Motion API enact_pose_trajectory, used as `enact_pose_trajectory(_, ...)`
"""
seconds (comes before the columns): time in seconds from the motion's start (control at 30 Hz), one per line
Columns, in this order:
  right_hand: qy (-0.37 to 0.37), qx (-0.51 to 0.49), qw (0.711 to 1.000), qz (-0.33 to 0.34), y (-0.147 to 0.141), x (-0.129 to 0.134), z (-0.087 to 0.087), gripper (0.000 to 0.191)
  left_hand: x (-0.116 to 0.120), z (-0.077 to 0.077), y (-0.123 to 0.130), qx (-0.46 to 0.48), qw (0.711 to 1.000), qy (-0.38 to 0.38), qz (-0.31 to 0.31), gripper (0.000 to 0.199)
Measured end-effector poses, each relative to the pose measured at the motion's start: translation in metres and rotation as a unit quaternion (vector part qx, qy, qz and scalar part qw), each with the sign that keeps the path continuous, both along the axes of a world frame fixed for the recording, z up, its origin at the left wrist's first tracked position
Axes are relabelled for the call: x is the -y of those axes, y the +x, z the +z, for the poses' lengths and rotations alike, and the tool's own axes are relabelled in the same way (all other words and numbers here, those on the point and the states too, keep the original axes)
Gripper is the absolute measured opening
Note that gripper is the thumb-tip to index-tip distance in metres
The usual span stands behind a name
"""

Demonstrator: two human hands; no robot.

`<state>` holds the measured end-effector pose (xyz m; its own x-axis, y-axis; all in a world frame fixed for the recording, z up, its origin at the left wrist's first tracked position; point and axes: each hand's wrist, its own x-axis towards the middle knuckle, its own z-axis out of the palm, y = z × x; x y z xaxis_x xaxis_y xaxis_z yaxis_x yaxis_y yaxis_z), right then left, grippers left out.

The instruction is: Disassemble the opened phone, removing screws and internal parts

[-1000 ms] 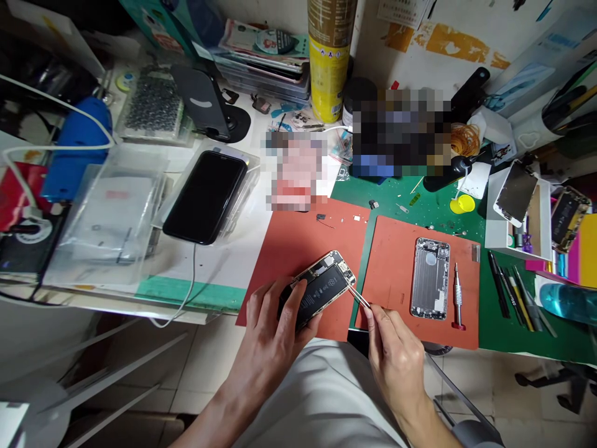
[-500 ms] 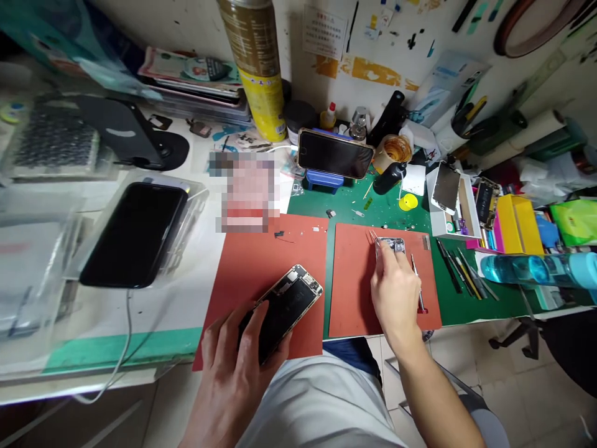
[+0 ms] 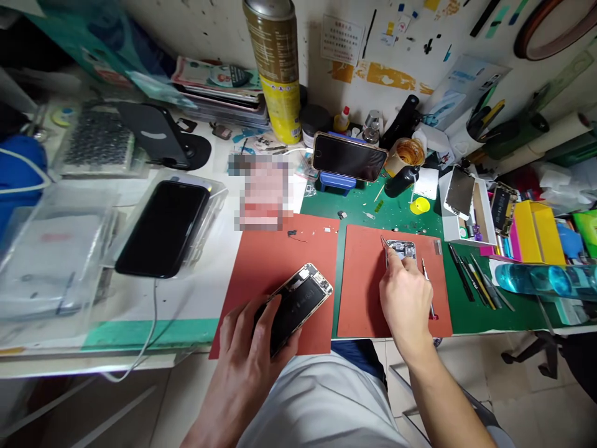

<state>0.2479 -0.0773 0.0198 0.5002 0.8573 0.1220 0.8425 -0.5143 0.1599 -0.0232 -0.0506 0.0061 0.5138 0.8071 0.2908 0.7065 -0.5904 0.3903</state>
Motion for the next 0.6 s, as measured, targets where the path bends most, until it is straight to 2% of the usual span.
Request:
enact_pose_trajectory(0.1,0.076,-0.013,0.997,0.018,-0.006,0.013,0.003,0.034,-0.003,0.000,-0.003,0.004,1.000,-0.010,-0.011,0.067)
enact_pose_trajectory(0.17,0.133,-0.071,0.987,0.056,-0.015,0.023,0.007,0.029,-0.004,0.000,-0.004,0.007,1.000,-0.014,-0.019,0.066)
enact_pose_trajectory(0.27,0.166,-0.241,0.945,0.145,-0.036,0.038,0.012,0.022,-0.005,0.000,-0.006,0.006,0.999,-0.025,-0.024,0.065)
enact_pose_trajectory(0.33,0.167,-0.328,0.912,0.180,-0.049,0.047,0.011,0.017,-0.005,0.000,-0.006,0.003,0.999,-0.031,-0.023,0.065)
enact_pose_trajectory(0.4,0.176,-0.339,0.905,0.188,-0.059,0.054,0.004,0.016,-0.004,0.000,-0.006,0.001,0.999,-0.032,-0.019,0.064)
enact_pose_trajectory(0.6,0.171,-0.253,0.927,0.215,-0.065,0.064,-0.018,0.021,-0.001,-0.003,-0.008,-0.010,0.999,-0.043,-0.020,0.062)
